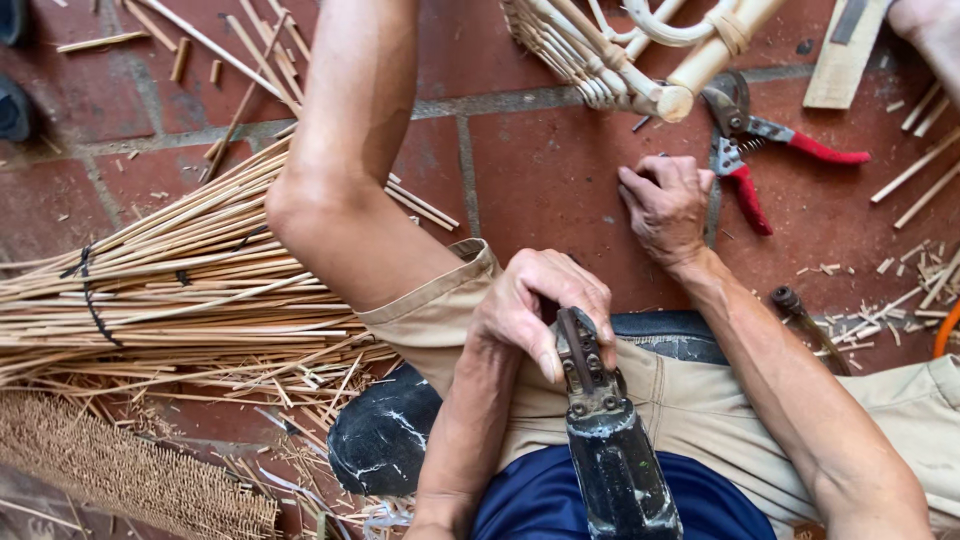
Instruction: The person disassembles a nail gun, removes small parts, and reassembles it using pliers and a hex key. The person then loads a strip of nails into the tool.
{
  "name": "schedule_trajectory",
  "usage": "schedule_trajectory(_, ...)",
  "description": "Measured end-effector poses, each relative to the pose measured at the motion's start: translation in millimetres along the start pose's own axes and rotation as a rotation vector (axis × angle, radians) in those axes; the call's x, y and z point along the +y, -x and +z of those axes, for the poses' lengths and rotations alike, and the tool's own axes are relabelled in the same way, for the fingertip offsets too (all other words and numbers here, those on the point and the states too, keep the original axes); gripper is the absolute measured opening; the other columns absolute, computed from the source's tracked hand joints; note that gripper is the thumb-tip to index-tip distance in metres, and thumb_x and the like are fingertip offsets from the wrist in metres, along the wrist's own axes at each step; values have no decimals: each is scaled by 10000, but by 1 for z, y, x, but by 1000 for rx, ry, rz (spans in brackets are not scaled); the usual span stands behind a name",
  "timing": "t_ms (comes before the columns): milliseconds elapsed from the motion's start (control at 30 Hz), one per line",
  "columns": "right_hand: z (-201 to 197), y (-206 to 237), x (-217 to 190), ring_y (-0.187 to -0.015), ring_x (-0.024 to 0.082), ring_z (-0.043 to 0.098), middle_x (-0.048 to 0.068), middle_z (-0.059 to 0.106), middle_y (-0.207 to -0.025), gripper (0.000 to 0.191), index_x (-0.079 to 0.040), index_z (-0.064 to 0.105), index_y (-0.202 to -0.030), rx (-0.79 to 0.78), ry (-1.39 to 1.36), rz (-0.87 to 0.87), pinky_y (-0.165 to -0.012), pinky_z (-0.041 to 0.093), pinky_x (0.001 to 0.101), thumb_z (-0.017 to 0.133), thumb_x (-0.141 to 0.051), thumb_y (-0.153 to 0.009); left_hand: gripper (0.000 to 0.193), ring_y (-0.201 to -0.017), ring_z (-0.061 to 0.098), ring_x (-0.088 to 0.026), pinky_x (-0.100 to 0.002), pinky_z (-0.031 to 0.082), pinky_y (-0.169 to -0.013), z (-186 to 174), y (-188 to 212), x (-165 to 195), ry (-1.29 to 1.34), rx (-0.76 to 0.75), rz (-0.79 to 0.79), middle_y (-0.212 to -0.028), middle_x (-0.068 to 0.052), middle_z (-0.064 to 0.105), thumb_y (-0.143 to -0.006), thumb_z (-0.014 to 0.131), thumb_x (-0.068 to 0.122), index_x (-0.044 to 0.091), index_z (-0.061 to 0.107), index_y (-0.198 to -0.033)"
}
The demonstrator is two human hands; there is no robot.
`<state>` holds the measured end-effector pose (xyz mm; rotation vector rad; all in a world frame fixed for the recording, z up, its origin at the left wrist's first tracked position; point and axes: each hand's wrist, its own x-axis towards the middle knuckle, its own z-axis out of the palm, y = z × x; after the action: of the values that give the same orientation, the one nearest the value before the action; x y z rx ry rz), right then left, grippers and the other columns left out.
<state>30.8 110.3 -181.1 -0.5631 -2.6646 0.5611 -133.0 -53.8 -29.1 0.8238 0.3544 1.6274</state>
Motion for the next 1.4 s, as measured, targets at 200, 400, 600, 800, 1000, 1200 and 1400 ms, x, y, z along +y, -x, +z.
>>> schedule_trajectory(200, 2, -10, 0, -985, 267, 575, 32, 645, -996, 107, -147, 726, -974, -57, 137, 20, -856, 378, 414, 821, -183, -943, 534, -762, 722, -266, -344, 554, -615, 7, -9, -17, 148, -50, -20, -945, -241, 754, -729, 934, 263, -83, 726, -1079)
schedule_trajectory(400, -78, -36, -29, -881, 118, 646, 34, 710, -976, 133, -47, 714, -1099, -158, -705, 484, -792, 522, 296, 697, -139, -1004, 547, -768, 742, -269, -354, 576, -670, 17, -17, -29, 178, -17, -109, -932, -228, 756, -706, 949, 234, -88, 735, -1093)
schedule_trajectory(600, -219, -41, -72, -673, 74, 586, 59, 713, -900, 145, 33, 747, -1045, -272, -997, 485, -601, 455, 227, 699, -89, -984, 547, -855, 748, -207, -343, 593, -777, 21, -21, -43, 229, 100, -294, -987, -166, 770, -687, 978, 195, -76, 744, -1101)
schedule_trajectory(800, -264, -55, -96, -595, 133, 681, 70, 700, -703, 175, -5, 725, -866, -423, -601, 222, -518, 517, 282, 790, -147, -789, 498, -766, 675, -98, -262, 535, -674, 21, -22, -60, 120, 141, -329, -867, -70, 748, -662, 991, 229, -40, 756, -1010)
schedule_trajectory(1000, -262, -55, -85, -614, 126, 665, 74, 675, -703, 137, -24, 729, -890, -454, -570, 129, -563, 518, 300, 700, -157, -896, 496, -766, 667, -99, -275, 537, -700, 25, -23, -65, 142, 161, -365, -893, -69, 747, -659, 990, 244, -36, 752, -993)
schedule_trajectory(1200, -247, -41, -68, -574, 79, 559, 70, 676, -629, 156, -10, 777, -896, -648, -817, 540, -498, 467, 291, 708, -149, -882, 496, -842, 745, -193, -317, 603, -752, 27, -27, -60, 217, 123, -366, -982, -161, 771, -672, 990, 219, -52, 748, -1010)
schedule_trajectory(1400, -251, -43, -65, -611, 86, 613, 54, 712, -692, 134, -12, 767, -941, -538, -727, 482, -526, 508, 256, 738, -121, -870, 553, -846, 780, -261, -350, 632, -759, 28, -30, -57, 244, 40, -297, -996, -228, 768, -673, 974, 208, -70, 739, -1089)
